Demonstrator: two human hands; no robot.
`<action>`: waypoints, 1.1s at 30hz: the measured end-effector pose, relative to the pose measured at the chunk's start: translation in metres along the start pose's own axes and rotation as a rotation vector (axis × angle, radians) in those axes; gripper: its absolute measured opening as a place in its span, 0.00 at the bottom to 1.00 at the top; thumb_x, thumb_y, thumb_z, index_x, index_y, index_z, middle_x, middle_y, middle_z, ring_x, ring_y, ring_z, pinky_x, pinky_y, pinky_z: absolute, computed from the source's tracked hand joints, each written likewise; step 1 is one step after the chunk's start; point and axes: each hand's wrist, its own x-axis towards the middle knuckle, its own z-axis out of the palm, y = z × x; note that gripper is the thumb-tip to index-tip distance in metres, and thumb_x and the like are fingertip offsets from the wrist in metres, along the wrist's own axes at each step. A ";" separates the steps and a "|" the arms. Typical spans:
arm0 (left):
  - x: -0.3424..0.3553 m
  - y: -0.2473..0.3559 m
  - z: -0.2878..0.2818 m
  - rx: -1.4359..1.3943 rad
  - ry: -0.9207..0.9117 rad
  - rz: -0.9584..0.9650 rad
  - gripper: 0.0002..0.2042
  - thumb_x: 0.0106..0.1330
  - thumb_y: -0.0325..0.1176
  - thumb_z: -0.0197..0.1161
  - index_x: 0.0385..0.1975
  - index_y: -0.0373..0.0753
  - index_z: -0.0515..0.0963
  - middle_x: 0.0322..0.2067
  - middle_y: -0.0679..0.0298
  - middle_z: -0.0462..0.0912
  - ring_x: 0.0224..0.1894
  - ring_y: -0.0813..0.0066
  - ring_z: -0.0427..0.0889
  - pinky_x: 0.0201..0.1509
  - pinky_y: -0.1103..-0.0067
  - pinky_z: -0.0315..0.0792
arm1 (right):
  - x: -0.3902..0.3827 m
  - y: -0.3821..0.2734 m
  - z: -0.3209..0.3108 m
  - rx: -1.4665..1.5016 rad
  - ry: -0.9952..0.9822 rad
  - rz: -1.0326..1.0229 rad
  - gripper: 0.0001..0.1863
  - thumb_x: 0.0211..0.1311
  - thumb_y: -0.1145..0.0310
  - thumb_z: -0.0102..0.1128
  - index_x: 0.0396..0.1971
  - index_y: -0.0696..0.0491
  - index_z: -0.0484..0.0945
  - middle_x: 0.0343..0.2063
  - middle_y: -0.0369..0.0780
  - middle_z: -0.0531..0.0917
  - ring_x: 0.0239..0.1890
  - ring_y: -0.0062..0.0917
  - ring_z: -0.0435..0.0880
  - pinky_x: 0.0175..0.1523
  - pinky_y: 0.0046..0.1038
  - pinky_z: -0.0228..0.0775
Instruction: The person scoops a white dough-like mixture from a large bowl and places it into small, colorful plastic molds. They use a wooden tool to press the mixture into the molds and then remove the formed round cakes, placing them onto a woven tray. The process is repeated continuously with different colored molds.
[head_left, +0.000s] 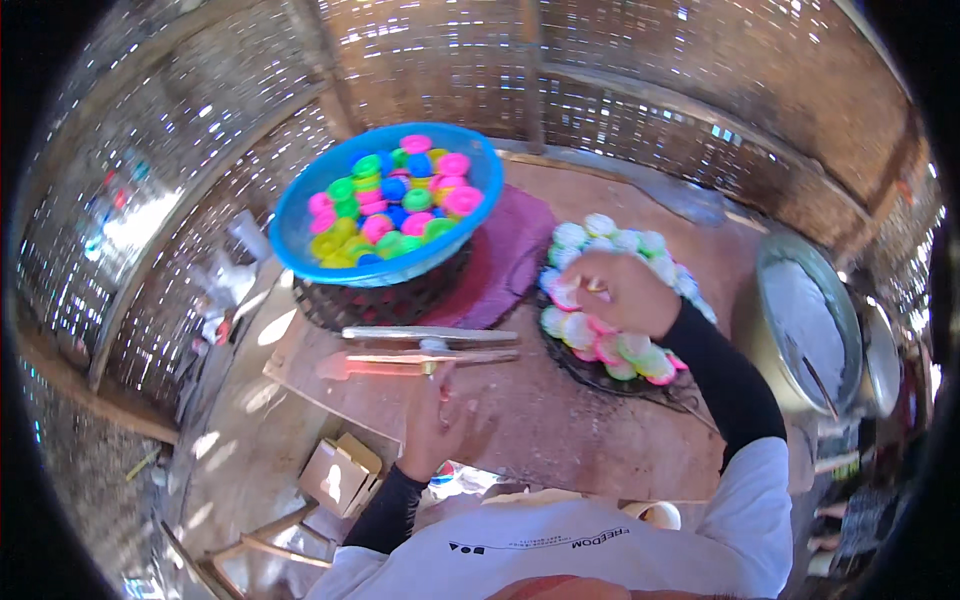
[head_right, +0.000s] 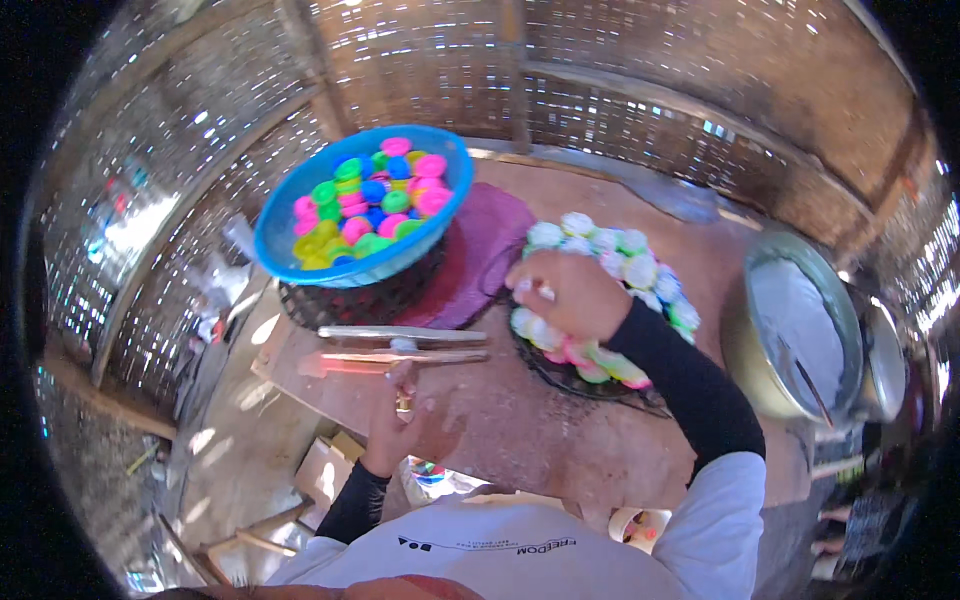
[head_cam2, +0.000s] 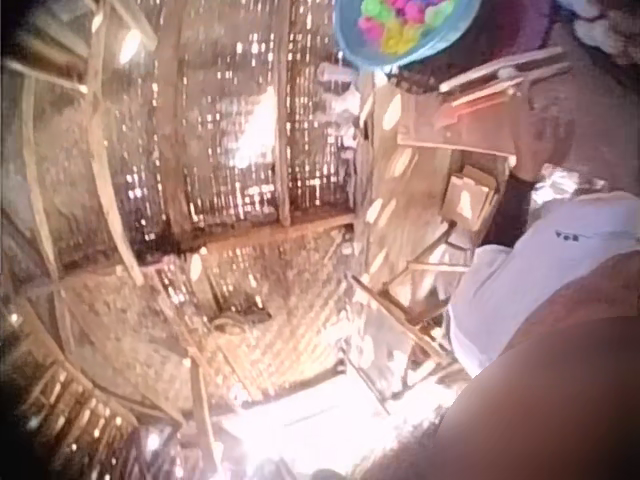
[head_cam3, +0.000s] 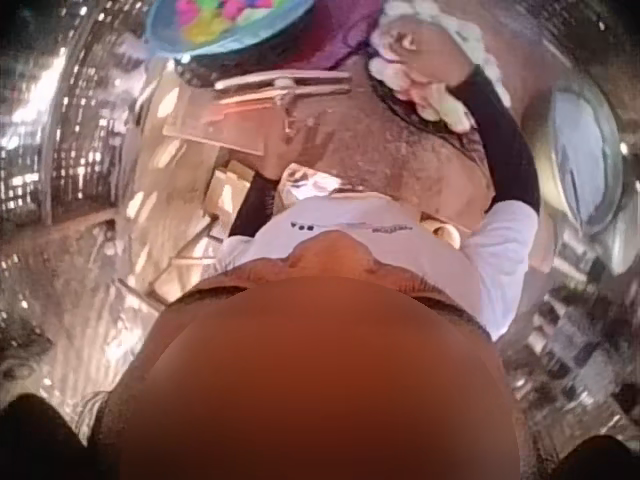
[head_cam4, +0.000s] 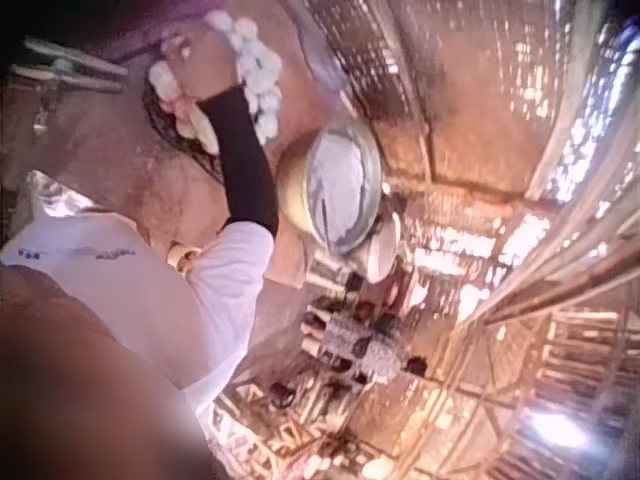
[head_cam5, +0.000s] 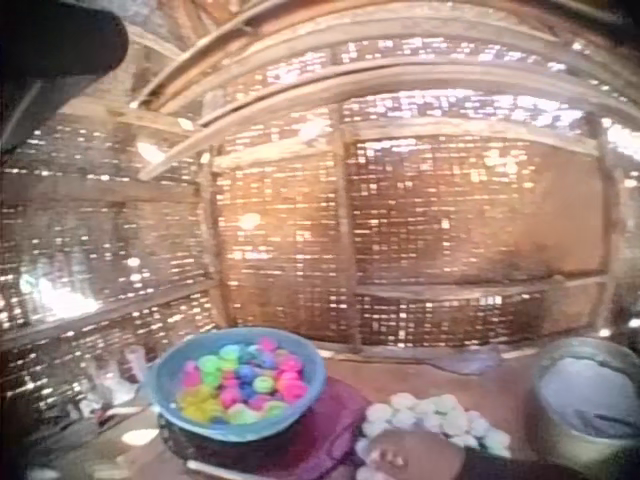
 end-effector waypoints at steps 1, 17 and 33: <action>-0.002 -0.006 -0.006 -0.003 -0.008 -0.006 0.25 0.54 0.30 0.64 0.53 0.34 0.67 0.30 0.57 0.71 0.33 0.65 0.71 0.34 0.73 0.67 | 0.033 -0.004 0.001 -0.014 -0.030 -0.004 0.10 0.54 0.69 0.57 0.35 0.57 0.78 0.32 0.41 0.81 0.33 0.28 0.80 0.38 0.27 0.72; -0.005 -0.043 -0.114 0.309 0.248 -0.084 0.08 0.49 0.23 0.63 0.30 0.35 0.77 0.21 0.61 0.73 0.26 0.64 0.73 0.32 0.72 0.65 | 0.311 0.146 0.136 -0.686 -0.761 -0.086 0.21 0.38 0.66 0.60 0.38 0.54 0.81 0.33 0.43 0.83 0.34 0.37 0.83 0.38 0.36 0.74; 0.306 -0.116 -0.036 0.783 -0.684 -0.076 0.18 0.54 0.47 0.57 0.35 0.39 0.78 0.33 0.54 0.81 0.37 0.54 0.80 0.39 0.62 0.72 | 0.204 0.074 0.031 0.069 -0.319 0.094 0.17 0.51 0.75 0.55 0.44 0.54 0.74 0.37 0.36 0.78 0.39 0.14 0.75 0.40 0.21 0.70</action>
